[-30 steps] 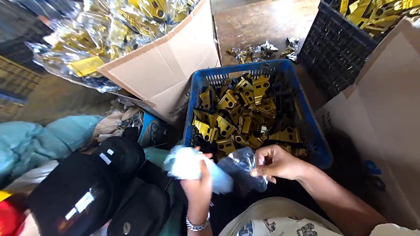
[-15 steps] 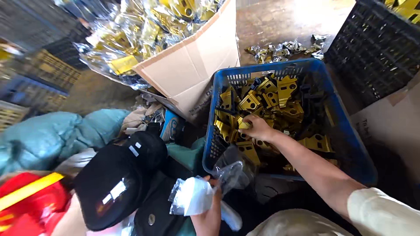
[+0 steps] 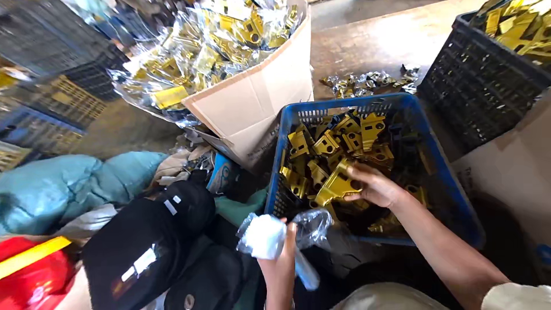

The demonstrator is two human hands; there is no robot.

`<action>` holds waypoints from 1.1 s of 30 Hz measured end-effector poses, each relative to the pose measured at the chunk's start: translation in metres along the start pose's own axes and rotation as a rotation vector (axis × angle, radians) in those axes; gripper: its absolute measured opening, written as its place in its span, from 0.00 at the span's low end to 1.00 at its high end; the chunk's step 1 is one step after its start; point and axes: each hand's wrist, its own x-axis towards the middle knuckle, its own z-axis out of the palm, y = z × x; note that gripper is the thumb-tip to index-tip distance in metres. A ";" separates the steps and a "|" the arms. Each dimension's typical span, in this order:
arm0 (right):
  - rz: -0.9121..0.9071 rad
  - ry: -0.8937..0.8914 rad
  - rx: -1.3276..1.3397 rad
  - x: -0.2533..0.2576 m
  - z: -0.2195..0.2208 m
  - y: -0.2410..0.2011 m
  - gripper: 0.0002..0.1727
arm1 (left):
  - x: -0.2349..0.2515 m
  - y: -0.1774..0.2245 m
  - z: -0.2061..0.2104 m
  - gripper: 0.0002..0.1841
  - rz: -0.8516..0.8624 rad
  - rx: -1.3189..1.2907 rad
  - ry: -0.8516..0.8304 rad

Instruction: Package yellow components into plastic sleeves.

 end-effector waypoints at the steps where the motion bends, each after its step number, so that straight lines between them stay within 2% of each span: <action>1: 0.062 -0.067 -0.070 -0.011 -0.006 0.006 0.30 | 0.001 0.003 0.009 0.17 0.013 -0.005 -0.005; 2: 0.077 -0.105 -0.164 -0.019 -0.010 0.008 0.34 | 0.004 0.007 0.017 0.17 0.032 -0.008 -0.008; 4: -0.073 -0.065 -0.282 -0.034 -0.020 0.007 0.36 | 0.006 0.013 0.028 0.18 0.072 -0.024 -0.007; 6: -0.345 0.007 -0.103 -0.042 -0.037 0.005 0.27 | 0.007 0.016 0.030 0.20 0.133 -0.009 -0.007; 8: -0.506 -0.024 0.167 -0.052 -0.051 -0.004 0.19 | 0.006 0.013 0.031 0.20 0.216 0.045 -0.016; 10: -0.557 -0.215 0.283 -0.063 -0.059 -0.016 0.24 | 0.006 0.010 0.034 0.18 0.280 0.094 -0.038; 12: -0.565 -0.396 0.106 -0.076 -0.058 -0.023 0.29 | 0.004 0.012 0.042 0.18 0.281 0.097 -0.056; 14: -0.488 -0.495 -0.158 -0.088 -0.042 -0.025 0.31 | -0.002 0.018 0.053 0.18 0.229 0.054 -0.074; 16: -0.432 -0.383 -0.459 -0.093 -0.015 -0.017 0.32 | -0.010 0.029 0.065 0.19 0.121 -0.044 -0.112; 17: -0.499 -0.271 -0.609 -0.090 -0.005 -0.007 0.31 | -0.013 0.037 0.069 0.19 0.042 -0.112 -0.131; 19: -0.758 -0.054 -0.938 -0.078 0.008 0.014 0.25 | -0.013 0.048 0.075 0.19 -0.100 -0.262 -0.151; 20: -0.822 -0.029 -1.068 -0.075 0.012 0.021 0.23 | -0.013 0.051 0.077 0.17 -0.140 -0.309 -0.158; 22: -0.749 -0.082 -1.165 -0.071 0.015 0.028 0.27 | -0.018 0.049 0.075 0.17 -0.104 -0.213 -0.232; 25: -0.614 -0.115 -0.951 -0.057 0.014 0.019 0.41 | -0.022 0.029 0.076 0.18 0.124 0.006 -0.347; 28: -0.431 -0.269 -0.637 -0.064 0.011 0.006 0.50 | -0.013 0.015 0.079 0.17 0.231 0.027 -0.273; 29: -0.399 -0.305 -0.537 -0.067 0.008 0.005 0.48 | -0.007 0.016 0.079 0.17 0.217 -0.011 -0.221; 30: -0.402 -0.286 -0.449 -0.071 0.007 0.005 0.41 | -0.002 0.018 0.078 0.18 0.209 -0.051 -0.176; 32: -0.470 -0.158 -0.361 -0.076 0.006 0.007 0.28 | 0.003 0.016 0.077 0.16 0.215 -0.080 -0.114; 33: -0.516 -0.093 -0.361 -0.077 0.005 0.008 0.25 | 0.002 0.014 0.078 0.14 0.222 -0.072 -0.106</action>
